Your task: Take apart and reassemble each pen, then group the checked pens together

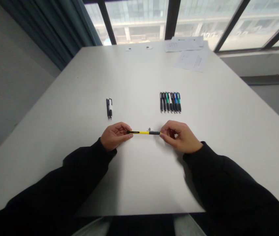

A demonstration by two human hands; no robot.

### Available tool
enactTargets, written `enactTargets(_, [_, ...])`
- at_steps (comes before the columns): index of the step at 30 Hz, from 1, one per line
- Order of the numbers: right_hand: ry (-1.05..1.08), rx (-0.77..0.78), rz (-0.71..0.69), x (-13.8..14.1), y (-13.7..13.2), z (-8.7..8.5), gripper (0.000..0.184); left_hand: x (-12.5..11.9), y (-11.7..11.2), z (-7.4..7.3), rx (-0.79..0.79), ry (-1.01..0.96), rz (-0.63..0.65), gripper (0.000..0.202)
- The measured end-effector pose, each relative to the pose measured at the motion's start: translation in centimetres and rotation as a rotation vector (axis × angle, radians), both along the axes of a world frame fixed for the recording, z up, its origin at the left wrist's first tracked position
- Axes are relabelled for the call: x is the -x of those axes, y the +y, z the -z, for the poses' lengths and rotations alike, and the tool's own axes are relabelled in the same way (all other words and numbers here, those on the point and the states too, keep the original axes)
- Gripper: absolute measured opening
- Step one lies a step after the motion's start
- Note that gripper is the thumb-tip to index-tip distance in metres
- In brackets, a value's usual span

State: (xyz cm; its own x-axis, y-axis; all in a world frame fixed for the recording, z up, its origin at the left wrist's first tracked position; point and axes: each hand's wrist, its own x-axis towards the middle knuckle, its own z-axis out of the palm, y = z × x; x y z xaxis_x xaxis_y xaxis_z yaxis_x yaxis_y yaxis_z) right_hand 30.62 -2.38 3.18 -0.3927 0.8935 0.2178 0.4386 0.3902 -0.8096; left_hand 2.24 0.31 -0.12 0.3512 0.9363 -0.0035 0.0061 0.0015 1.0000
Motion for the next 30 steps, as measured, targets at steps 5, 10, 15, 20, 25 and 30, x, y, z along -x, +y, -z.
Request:
enactTargets(5, [-0.209, -0.004, -0.002, -1.5, 0.5, 0.6, 0.012, 0.3, 0.1, 0.2, -0.472, 0.378, -0.003, 0.017])
enactTargets(10, [-0.339, -0.081, -0.028, -1.6, 0.8, 0.5, 0.011, 0.4, 0.2, 0.2, -0.709, 0.558, 0.029, 0.018])
enactTargets(15, [-0.368, -0.092, -0.017, -1.6, 1.0, 0.3, 0.011, 0.4, 0.4, 0.8, -0.703, 0.611, 0.023, 0.016])
enactTargets(20, [-0.372, -0.095, -0.007, -1.6, 1.0, 0.3, 0.011, 0.2, 0.3, 0.6, -0.633, 0.618, -0.013, 0.014])
enactTargets(25, [-0.350, -0.074, 0.016, -1.6, 1.0, 0.5, 0.011, 0.1, 0.3, 0.3, -0.572, 0.600, -0.039, 0.012])
enactTargets(30, [-0.317, -0.054, 0.023, -1.7, 1.1, 0.5, 0.010, 0.0, 0.3, 0.1, -0.552, 0.593, -0.049, 0.011])
